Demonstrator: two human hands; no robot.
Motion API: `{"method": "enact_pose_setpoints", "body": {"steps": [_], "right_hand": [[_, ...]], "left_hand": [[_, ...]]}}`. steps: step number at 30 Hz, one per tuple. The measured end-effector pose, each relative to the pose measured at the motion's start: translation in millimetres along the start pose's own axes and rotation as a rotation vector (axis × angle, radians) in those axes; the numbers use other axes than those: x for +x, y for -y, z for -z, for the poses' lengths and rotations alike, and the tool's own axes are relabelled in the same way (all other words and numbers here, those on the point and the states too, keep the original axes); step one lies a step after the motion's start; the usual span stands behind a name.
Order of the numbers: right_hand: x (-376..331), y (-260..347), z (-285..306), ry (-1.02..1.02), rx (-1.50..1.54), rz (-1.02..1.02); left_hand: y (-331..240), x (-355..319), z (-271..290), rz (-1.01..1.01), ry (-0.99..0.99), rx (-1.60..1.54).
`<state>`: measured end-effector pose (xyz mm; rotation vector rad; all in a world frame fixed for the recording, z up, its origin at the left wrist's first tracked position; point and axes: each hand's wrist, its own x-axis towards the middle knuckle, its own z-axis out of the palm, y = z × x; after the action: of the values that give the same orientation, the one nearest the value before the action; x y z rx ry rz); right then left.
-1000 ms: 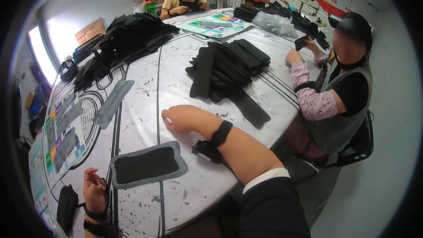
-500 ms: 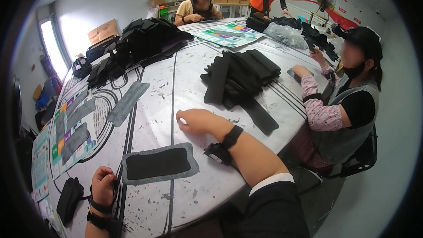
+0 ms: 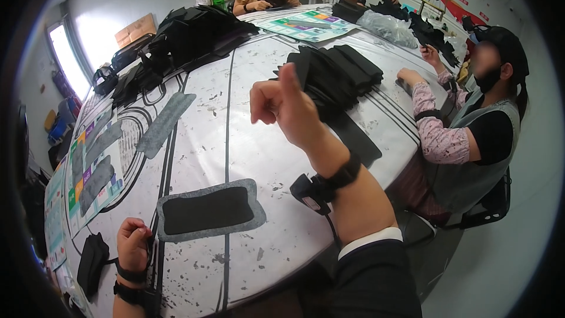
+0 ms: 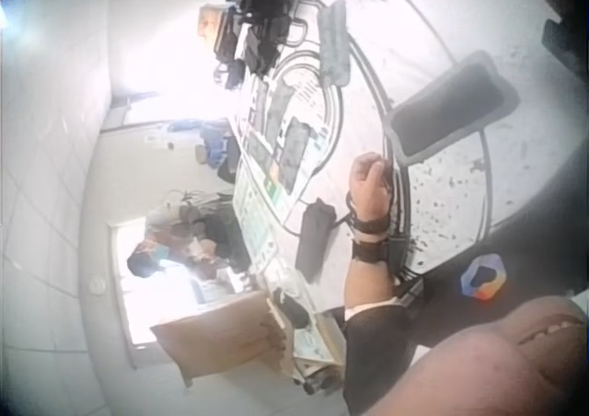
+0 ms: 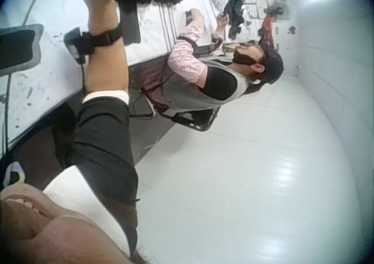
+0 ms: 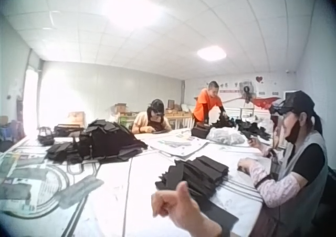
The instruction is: Sorting and inspecting black fabric shoe components at a large table.
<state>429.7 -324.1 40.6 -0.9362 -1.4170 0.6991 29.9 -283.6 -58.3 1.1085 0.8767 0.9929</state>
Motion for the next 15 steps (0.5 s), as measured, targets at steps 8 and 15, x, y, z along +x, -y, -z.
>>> {"method": "enact_pose_setpoints", "body": {"steps": [8, 15], "right_hand": [[-3.5, -4.0, -1.5, 0.083, 0.094, -0.016], [9.1, -59.7, 5.6, 0.088, 0.168, -0.23]], "left_hand": [[2.0, 0.0, 0.3, -0.028, 0.015, -0.005], [-1.7, -5.1, -0.9, -0.006, -0.053, -0.013]]}}
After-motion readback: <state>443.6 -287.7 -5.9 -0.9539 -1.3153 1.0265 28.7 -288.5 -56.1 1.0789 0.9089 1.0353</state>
